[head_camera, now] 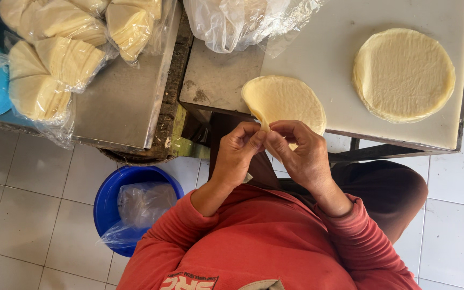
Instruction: The person separates thin round dough sheets from a stack by hand and folds each one into a triangular shape on a white cutting board.
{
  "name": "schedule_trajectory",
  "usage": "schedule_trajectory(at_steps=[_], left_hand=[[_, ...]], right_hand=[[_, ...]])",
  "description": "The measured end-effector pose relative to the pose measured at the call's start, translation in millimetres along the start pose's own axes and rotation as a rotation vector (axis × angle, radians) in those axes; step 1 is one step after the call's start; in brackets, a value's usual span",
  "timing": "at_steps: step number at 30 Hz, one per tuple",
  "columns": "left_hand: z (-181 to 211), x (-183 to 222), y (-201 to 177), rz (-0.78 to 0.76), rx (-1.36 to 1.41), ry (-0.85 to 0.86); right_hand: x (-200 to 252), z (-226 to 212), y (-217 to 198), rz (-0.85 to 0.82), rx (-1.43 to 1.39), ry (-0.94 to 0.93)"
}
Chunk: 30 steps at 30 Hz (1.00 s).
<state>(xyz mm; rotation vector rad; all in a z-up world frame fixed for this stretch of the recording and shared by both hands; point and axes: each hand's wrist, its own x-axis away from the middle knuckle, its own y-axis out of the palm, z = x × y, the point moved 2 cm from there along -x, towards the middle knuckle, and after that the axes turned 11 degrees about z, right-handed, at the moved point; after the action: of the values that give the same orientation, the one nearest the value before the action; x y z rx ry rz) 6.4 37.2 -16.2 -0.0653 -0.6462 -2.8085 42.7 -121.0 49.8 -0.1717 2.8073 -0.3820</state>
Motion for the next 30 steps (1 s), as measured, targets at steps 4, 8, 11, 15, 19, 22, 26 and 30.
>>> schedule_trajectory(at_steps=[4,8,11,15,19,22,26,30], left_hand=[[-0.9,5.5,0.1,-0.022,-0.102,0.13],[-5.8,9.8,-2.2,-0.028,-0.01,0.075],[-8.9,10.0,-2.8,0.061,0.053,0.029],[-6.8,4.6,-4.5,0.145,0.005,0.008],[-4.9,-2.0,-6.2,0.179,0.003,-0.007],[-6.5,-1.9,-3.0,0.152,0.012,0.078],[-4.4,1.7,4.2,0.082,-0.309,0.292],[-4.3,0.7,10.3,0.032,-0.387,0.298]], right_hand=[[3.1,3.2,1.5,0.035,0.053,-0.034],[3.0,12.2,5.4,0.052,0.067,-0.041],[5.9,17.5,14.0,0.07,0.12,-0.178],[11.3,19.6,24.8,0.092,0.288,-0.477],[6.8,27.5,23.5,0.12,0.222,-0.228],[4.9,28.0,18.8,0.142,0.18,-0.079],[5.3,15.2,17.8,0.091,0.156,-0.134],[0.6,10.2,11.3,0.118,-0.004,-0.006]])
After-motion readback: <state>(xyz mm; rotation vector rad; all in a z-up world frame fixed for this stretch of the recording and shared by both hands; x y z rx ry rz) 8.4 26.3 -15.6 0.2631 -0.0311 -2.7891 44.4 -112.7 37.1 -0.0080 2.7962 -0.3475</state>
